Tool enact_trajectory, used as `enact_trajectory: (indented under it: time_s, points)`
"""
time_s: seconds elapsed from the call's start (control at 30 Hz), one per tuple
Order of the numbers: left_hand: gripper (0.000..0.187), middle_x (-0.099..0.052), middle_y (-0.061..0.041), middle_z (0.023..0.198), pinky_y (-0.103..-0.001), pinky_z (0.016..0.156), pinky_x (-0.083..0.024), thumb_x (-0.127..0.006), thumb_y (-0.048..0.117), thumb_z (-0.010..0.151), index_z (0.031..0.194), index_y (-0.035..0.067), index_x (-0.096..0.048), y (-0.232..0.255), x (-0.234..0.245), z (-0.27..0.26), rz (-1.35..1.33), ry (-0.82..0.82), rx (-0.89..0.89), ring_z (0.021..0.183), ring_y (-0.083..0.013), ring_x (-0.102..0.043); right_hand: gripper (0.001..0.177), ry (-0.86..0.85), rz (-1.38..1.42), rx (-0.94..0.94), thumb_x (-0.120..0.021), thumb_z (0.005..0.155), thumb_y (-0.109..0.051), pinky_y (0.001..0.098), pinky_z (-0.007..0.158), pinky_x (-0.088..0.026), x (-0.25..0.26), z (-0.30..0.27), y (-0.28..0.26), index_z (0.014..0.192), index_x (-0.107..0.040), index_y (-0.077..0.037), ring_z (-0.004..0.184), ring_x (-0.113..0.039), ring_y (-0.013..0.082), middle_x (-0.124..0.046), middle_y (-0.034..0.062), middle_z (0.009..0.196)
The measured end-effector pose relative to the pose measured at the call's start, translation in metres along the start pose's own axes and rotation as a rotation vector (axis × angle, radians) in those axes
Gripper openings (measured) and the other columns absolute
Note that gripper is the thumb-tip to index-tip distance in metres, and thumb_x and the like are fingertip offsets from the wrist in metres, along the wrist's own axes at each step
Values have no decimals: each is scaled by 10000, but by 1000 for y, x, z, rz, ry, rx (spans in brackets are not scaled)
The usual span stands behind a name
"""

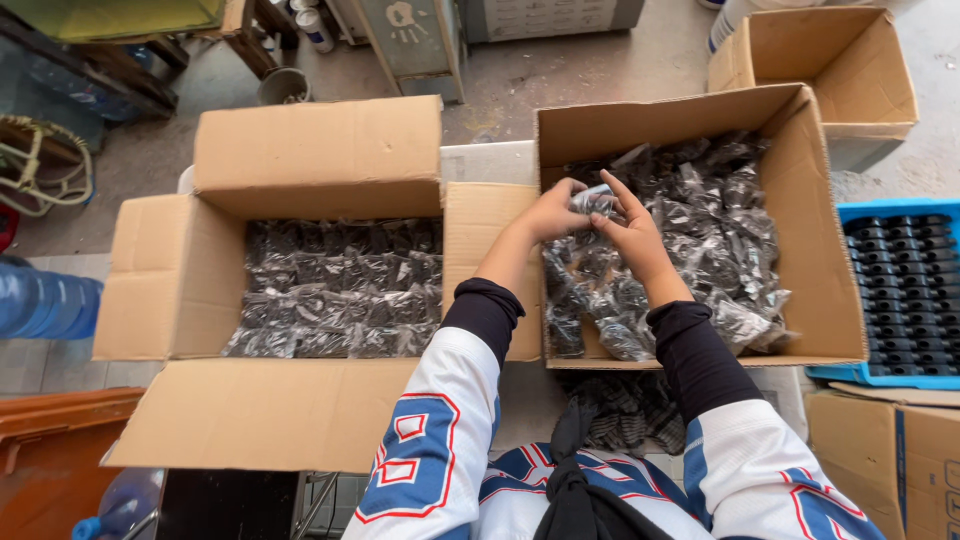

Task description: The person repeatedly picks up small plastic-wrapped items from a cardboard box and places them into another cardboard box. The person arranges the items by hand to fit them inside the destination box.

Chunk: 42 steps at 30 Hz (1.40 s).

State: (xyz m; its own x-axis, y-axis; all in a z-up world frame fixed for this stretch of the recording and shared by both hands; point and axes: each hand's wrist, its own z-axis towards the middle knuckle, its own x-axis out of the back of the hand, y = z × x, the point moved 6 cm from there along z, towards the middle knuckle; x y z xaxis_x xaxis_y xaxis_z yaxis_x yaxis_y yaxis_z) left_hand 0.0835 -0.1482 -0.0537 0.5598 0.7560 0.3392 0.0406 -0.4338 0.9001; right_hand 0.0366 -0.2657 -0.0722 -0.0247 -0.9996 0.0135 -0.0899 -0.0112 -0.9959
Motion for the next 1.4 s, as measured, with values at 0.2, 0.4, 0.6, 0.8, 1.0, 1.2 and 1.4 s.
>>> enact_trajectory:
  time_s: [0.2, 0.4, 0.6, 0.8, 1.0, 1.2, 1.4]
  points:
    - [690, -605, -159, 1277, -463, 1056, -451, -725, 394, 819, 1392, 155, -424, -17, 93, -71, -148, 350, 53, 1254, -322, -537, 350, 198, -141, 58, -665, 895, -101, 163, 562, -397, -100, 8, -35, 1204, -697, -264, 588, -479, 13, -458, -75, 519]
    - [469, -495, -206, 1411, -472, 1137, -361, -481, 259, 1007, 1449, 105, -455, -54, 173, -165, -92, 545, -103, 1360, -353, -422, 328, 155, 8, 40, -624, 895, -114, 366, 859, -509, -244, 12, -39, 1222, -653, -112, 1047, -586, 191, -653, 229, 1145]
    - [482, -493, -157, 1431, -416, 1133, -341, -496, 235, 980, 1443, 107, -468, -141, 244, -237, -21, 433, 225, 1351, -254, -432, 442, -169, -322, -177, -848, 716, -243, 370, 784, -569, -380, 4, -17, 1137, -716, -220, 933, -685, 239, -718, 103, 991]
    - [480, -403, -215, 1487, -486, 1154, -314, -435, 155, 981, 1453, 72, -430, -184, 311, -262, 97, 526, 161, 1386, -363, -360, 495, -255, -577, -56, -627, 906, -191, 474, 1072, -395, -470, 10, -8, 1394, -548, -190, 1323, -440, 382, -434, 221, 1443]
    - [671, -80, -138, 1627, -620, 1163, -146, -462, 205, 969, 1561, 133, -152, -228, 325, -250, 774, 147, 356, 1489, -353, -97, 648, -389, -1202, 182, -461, 916, -113, 604, 1137, -136, -510, 6, 3, 1526, -250, -54, 1425, -93, 496, -139, 303, 1535]
    - [640, -79, -120, 1620, -535, 1201, -1, -360, 161, 968, 1549, 84, -101, -260, 324, -227, 1032, 143, 301, 1499, -268, -11, 742, -384, -1298, 617, -413, 812, -140, 503, 1163, -161, -525, 22, 31, 1506, -216, 34, 1440, -204, 379, -223, 260, 1536]
    - [714, -42, -141, 1615, -532, 1197, 49, -418, 237, 952, 1547, 64, -62, -281, 324, -218, 1000, 133, 317, 1497, -266, 26, 765, -466, -1319, 523, -424, 819, -173, 515, 1175, -158, -527, 33, 49, 1524, -175, -11, 1447, -207, 343, -208, 223, 1547]
